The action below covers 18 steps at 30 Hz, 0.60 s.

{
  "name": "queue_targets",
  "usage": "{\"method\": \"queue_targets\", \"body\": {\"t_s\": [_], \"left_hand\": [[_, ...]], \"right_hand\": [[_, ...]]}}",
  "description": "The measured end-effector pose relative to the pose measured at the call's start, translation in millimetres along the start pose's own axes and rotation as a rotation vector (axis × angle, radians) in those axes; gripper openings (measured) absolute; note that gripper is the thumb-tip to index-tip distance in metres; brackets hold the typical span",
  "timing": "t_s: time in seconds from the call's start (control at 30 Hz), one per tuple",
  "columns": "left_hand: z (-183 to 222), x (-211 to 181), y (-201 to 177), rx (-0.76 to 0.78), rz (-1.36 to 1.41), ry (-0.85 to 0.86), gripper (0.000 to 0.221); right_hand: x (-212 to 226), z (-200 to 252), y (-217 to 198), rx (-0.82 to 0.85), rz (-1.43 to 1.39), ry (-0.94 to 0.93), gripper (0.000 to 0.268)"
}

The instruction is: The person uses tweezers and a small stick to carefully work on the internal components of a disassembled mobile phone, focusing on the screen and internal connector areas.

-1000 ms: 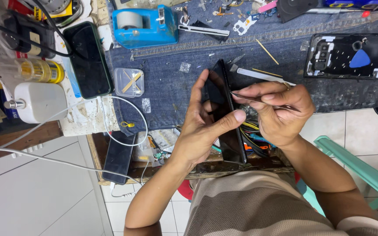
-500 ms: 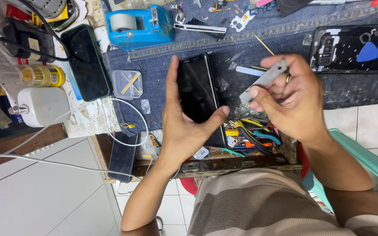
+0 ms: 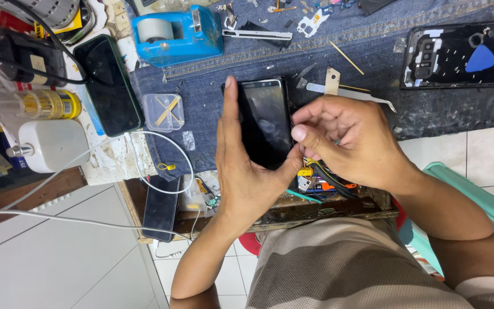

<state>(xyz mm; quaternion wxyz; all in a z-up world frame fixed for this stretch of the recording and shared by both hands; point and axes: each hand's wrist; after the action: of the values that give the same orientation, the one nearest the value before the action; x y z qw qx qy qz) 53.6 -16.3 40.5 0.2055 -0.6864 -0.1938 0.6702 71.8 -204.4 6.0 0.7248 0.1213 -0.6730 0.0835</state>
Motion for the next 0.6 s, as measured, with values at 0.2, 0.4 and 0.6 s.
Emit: {"method": "queue_targets", "body": {"t_s": [0.2, 0.4, 0.6], "left_hand": [[0.0, 0.1, 0.2, -0.087, -0.065, 0.177, 0.113], [11.3, 6.3, 3.2, -0.168, -0.07, 0.177, 0.119], [36.0, 30.2, 19.0, 0.082, 1.045, -0.13, 0.137]], "right_hand": [[4.6, 0.3, 9.6, -0.025, 0.093, 0.037, 0.01], [20.3, 6.4, 13.4, -0.07, 0.466, -0.071, 0.005], [15.8, -10.9, 3.4, 0.013, 0.861, -0.276, 0.009]]}}
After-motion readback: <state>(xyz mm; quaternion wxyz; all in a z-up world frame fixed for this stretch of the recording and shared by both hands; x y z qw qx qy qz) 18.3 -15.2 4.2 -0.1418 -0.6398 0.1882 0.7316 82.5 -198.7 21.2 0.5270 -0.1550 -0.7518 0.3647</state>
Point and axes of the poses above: each hand's wrist, its own z-axis away from the middle knuckle, its own y-axis out of the palm, x = y × z, and after that the axes turned 5 degrees about -y, right-handed
